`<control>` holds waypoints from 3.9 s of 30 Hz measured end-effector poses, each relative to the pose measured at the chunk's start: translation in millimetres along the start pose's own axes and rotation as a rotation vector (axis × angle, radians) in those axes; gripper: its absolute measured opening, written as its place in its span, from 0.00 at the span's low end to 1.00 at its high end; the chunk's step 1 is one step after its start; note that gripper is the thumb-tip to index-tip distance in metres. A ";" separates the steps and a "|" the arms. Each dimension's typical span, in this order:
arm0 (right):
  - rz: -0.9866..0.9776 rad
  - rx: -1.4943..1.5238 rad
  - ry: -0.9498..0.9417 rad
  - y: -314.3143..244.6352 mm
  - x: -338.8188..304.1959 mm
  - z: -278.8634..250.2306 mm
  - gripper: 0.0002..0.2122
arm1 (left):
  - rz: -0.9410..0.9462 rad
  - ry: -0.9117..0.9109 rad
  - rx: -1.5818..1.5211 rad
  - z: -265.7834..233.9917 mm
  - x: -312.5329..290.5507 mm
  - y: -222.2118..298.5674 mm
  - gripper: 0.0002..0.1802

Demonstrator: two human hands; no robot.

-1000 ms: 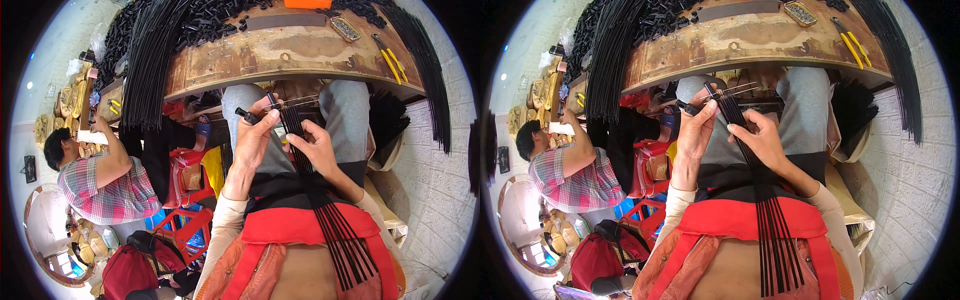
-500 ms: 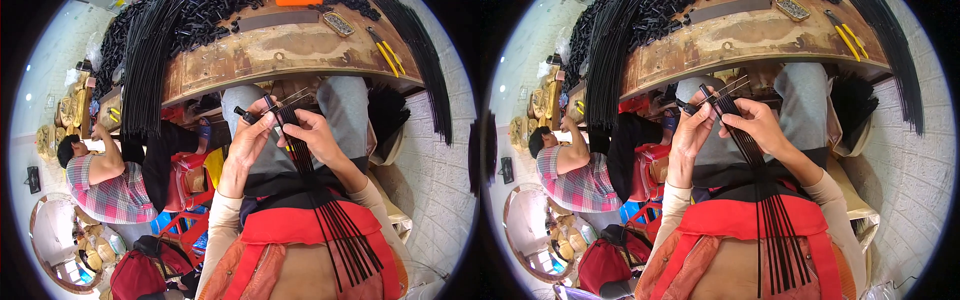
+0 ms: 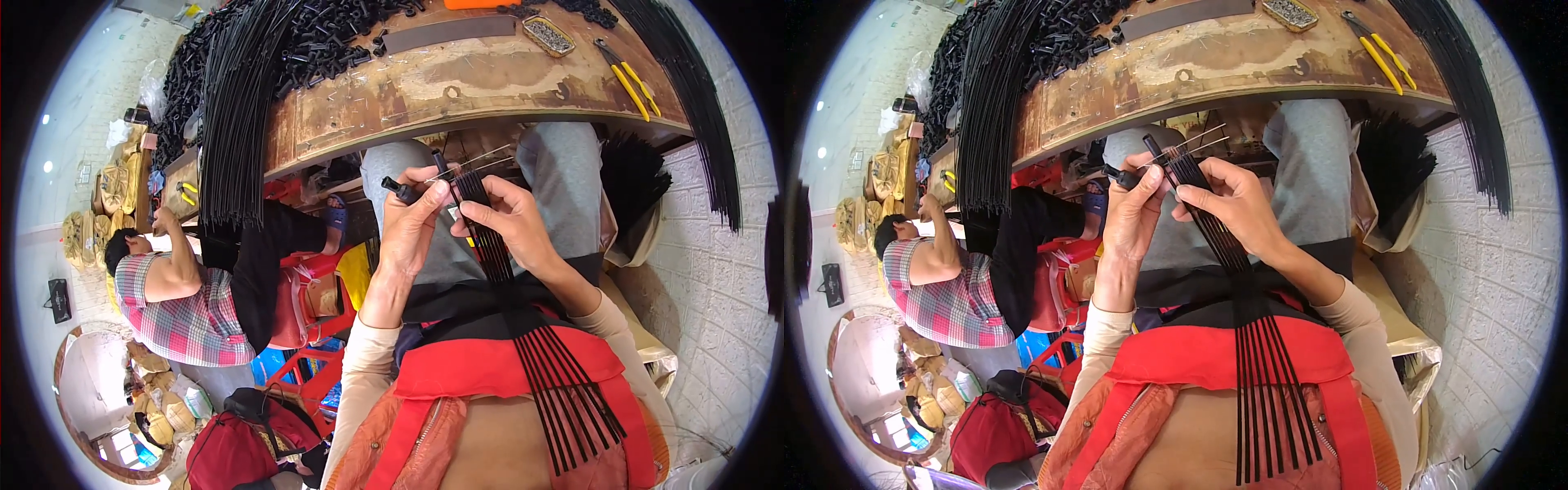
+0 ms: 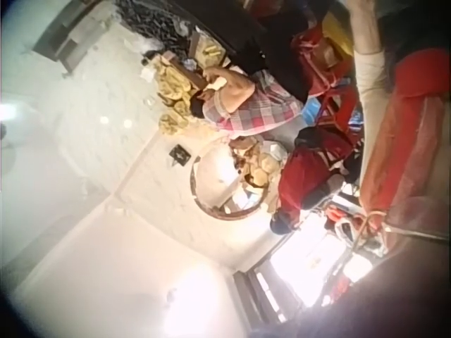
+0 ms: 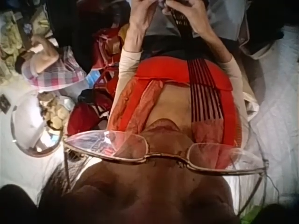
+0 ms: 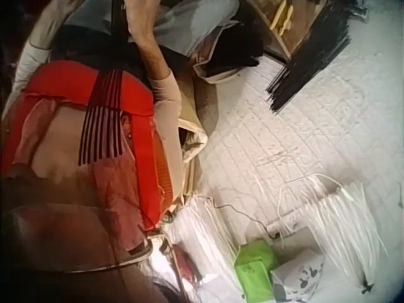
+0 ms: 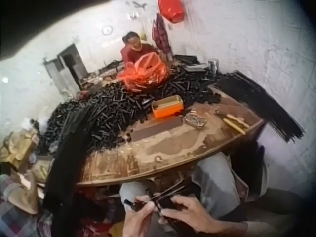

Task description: Assembling and trimming bundles of black electrical cables at a workbench.

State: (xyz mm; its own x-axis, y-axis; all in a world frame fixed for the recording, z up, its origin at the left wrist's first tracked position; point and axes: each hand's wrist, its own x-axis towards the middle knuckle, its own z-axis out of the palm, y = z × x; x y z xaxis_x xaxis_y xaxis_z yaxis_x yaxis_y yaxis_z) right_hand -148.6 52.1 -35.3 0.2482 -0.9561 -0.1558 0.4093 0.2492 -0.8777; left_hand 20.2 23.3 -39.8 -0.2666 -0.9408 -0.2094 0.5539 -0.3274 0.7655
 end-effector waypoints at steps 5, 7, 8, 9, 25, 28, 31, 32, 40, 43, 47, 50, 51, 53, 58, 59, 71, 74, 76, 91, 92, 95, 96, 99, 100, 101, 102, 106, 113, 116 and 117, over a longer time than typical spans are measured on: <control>0.000 -0.014 -0.002 -4.1 -0.6 1.1 0.08 | 0.050 0.020 -0.024 3.2 -3.2 -2.0 0.13; 0.017 -0.042 0.010 -6.2 -0.5 1.1 0.08 | 0.055 0.037 -0.033 5.3 -3.2 -4.1 0.13; 0.016 -0.042 0.010 -5.5 -0.3 1.0 0.08 | 0.060 0.056 -0.043 6.4 -3.4 -4.9 0.13; 0.004 -0.063 0.016 -4.6 -0.1 0.8 0.08 | 0.060 0.055 -0.043 7.9 -3.9 -4.9 0.13; -0.025 -0.001 0.081 3.2 -4.4 5.0 0.07 | -0.034 0.025 -0.157 3.2 -2.2 -7.6 0.12; -0.006 -0.021 0.056 1.5 -3.1 2.8 0.07 | -0.030 0.043 -0.148 4.3 -3.0 -8.1 0.12; 0.010 0.000 0.024 0.6 -2.5 1.4 0.07 | -0.040 0.019 -0.168 0.5 -4.6 -8.4 0.12; 0.009 0.000 0.027 0.1 -3.0 1.4 0.07 | -0.052 0.000 -0.184 -0.5 -4.8 -8.3 0.12; 0.159 0.127 -0.096 -1.6 3.9 -7.4 0.09 | -0.030 0.011 -0.089 -4.1 -7.5 -3.4 0.13; 0.061 -0.013 -0.037 3.8 0.4 -5.2 0.09 | -0.072 0.051 -0.086 3.4 -9.3 -2.6 0.15; 0.044 0.033 -0.018 5.5 -1.8 -3.9 0.09 | -0.102 0.070 -0.101 0.5 -9.5 -5.5 0.16; 0.072 0.039 -0.041 3.8 -4.2 -5.0 0.10 | -0.108 0.016 -0.072 0.0 -10.6 0.4 0.14; 0.101 0.117 -0.047 3.3 -4.4 -4.6 0.11 | -0.110 0.016 -0.069 -3.4 -9.7 2.1 0.14; 0.129 0.201 -0.050 4.4 -3.7 -6.3 0.12 | -0.141 -0.072 -0.047 -10.9 -6.6 3.4 0.12; 0.262 0.321 -0.155 4.1 2.4 -15.7 0.10 | -0.150 -0.088 0.044 -11.4 -6.6 5.4 0.13; 0.262 0.323 -0.150 4.4 4.2 -17.0 0.10 | -0.132 -0.088 0.113 -13.2 -7.7 6.5 0.14; 0.027 0.133 -0.151 5.7 -3.3 -5.7 0.11 | -0.039 -0.136 0.124 20.5 -10.5 2.7 0.29; 0.027 0.139 -0.165 5.6 -1.9 -4.7 0.10 | 0.139 -0.166 0.195 19.0 7.1 26.7 0.29; 0.025 0.148 -0.169 7.9 -2.8 -4.1 0.10 | 0.235 -0.240 0.254 39.0 22.6 42.3 0.29; 0.056 0.120 -0.157 4.2 -0.7 -4.6 0.10 | 0.186 0.008 0.353 19.1 27.4 32.6 0.14; 0.052 0.129 -0.147 4.0 -0.7 -5.0 0.10 | 0.208 0.041 0.381 22.9 26.9 33.1 0.13; 0.039 0.132 -0.133 3.0 -0.1 -2.7 0.09 | 0.202 0.087 0.382 21.4 25.5 32.6 0.14; 0.040 0.132 -0.126 3.4 -0.5 -2.4 0.09 | 0.196 0.084 0.381 22.1 25.0 31.5 0.14; 0.035 0.112 -0.123 4.2 -0.4 -1.4 0.10 | 0.266 0.143 0.439 24.1 25.5 31.9 0.13; 0.037 0.109 -0.119 3.7 -0.3 -1.4 0.10 | 0.283 0.136 0.479 24.2 27.1 33.1 0.14; 0.039 0.107 -0.116 3.2 -0.4 -1.3 0.10 | 0.300 0.131 0.518 24.7 27.3 34.0 0.15; 0.040 0.106 -0.118 2.8 -0.4 -1.2 0.10 | 0.289 0.119 0.541 26.0 26.5 35.0 0.16; 0.034 0.127 -0.136 4.6 0.1 -2.8 0.10 | 0.250 0.040 0.493 19.6 26.8 33.9 0.16; 0.057 0.163 -0.181 5.5 1.2 -8.1 0.10 | 0.143 -0.091 0.401 12.0 28.3 36.0 0.16; 0.050 0.165 -0.189 6.6 1.8 -9.4 0.10 | 0.117 -0.124 0.389 11.5 27.2 35.6 0.16; 0.051 0.166 -0.187 6.2 1.5 -9.3 0.10 | 0.103 -0.133 0.368 11.7 26.4 35.5 0.16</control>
State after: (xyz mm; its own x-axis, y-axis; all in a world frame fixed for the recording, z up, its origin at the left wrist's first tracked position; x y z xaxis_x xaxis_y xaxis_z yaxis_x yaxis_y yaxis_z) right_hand -153.8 50.8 -45.1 0.4242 -0.9002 -0.0979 0.5265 0.3332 -0.7822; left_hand 23.6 -12.1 -11.0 -0.3374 -0.9396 -0.0583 0.2704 -0.1561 0.9500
